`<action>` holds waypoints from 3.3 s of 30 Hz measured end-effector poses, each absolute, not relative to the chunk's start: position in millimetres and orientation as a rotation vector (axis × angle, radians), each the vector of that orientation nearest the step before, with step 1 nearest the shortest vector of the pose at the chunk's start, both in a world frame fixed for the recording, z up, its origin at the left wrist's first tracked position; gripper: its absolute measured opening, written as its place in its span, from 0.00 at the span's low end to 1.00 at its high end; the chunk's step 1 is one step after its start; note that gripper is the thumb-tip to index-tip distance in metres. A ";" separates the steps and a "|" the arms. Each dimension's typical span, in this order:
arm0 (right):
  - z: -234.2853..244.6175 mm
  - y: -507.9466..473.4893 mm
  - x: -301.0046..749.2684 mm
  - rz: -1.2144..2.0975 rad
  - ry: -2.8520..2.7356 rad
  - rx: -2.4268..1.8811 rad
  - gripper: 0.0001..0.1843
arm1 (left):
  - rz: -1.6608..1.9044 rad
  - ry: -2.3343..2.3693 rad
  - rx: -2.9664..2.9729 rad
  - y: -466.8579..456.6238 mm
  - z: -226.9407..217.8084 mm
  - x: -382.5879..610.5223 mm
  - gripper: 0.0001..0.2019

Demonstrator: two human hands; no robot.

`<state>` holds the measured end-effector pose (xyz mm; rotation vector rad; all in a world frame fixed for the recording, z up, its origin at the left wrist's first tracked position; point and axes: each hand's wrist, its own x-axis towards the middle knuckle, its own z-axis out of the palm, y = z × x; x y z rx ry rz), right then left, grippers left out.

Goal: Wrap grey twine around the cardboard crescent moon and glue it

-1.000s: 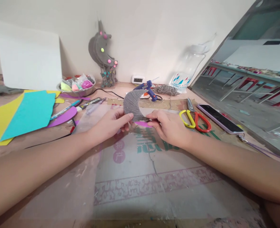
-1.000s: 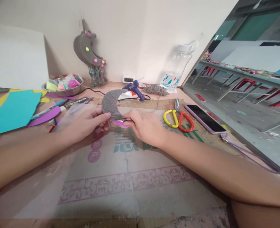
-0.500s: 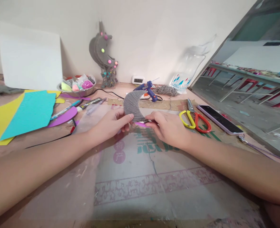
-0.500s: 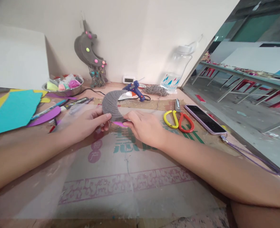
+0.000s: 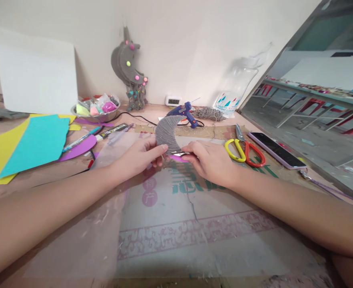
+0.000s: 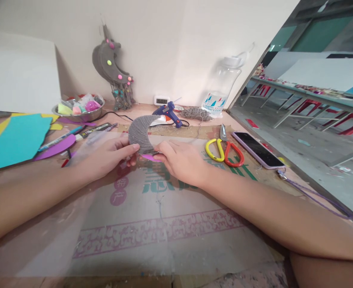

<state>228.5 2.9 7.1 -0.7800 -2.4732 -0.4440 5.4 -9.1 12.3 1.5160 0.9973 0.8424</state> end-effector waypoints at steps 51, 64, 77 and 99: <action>6.8 3.7 218.0 0.728 -2.146 -1.043 0.12 | 0.746 1.117 1.687 -7.4 9.6 6.6 0.12; 9.4 6.1 218.0 0.863 -2.050 -1.062 0.14 | 0.945 1.051 1.546 -6.1 11.0 6.0 0.14; 7.3 8.0 215.1 0.691 -2.038 -1.029 0.11 | 1.092 1.252 1.696 -12.5 16.1 9.5 0.13; 29.5 2.6 225.9 0.941 -2.690 -0.735 0.36 | 1.360 1.202 1.385 22.8 -6.8 -4.5 0.13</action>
